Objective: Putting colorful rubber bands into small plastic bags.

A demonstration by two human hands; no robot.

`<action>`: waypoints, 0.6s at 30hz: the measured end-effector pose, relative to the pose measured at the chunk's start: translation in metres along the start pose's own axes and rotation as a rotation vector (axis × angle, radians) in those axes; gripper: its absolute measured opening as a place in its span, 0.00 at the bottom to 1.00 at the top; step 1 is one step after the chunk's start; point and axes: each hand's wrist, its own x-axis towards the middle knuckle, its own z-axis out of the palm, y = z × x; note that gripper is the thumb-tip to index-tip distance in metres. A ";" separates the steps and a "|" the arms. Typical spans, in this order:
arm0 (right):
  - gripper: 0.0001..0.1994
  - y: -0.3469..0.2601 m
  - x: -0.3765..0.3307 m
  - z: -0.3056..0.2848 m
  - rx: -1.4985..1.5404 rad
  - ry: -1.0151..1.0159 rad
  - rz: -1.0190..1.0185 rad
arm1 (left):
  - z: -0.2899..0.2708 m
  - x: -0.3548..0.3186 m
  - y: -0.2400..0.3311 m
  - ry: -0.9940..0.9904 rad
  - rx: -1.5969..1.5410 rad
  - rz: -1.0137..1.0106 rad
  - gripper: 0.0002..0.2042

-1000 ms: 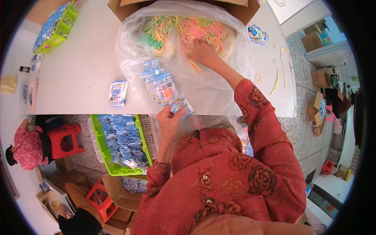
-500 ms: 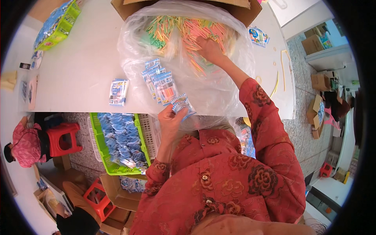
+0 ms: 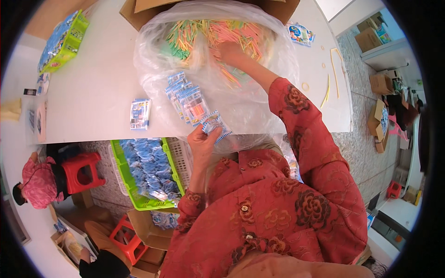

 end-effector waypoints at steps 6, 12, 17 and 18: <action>0.10 -0.005 -0.006 -0.001 0.127 -0.009 0.066 | -0.001 -0.001 -0.003 0.000 0.026 0.025 0.14; 0.10 0.019 -0.025 -0.016 0.348 0.099 0.078 | -0.001 -0.004 -0.002 0.013 0.060 0.019 0.14; 0.11 0.050 -0.054 -0.008 0.738 0.223 0.167 | 0.008 -0.002 -0.001 0.000 0.136 0.008 0.14; 0.11 0.051 -0.059 -0.008 0.840 0.202 0.176 | 0.009 -0.002 -0.001 -0.002 0.140 0.005 0.14</action>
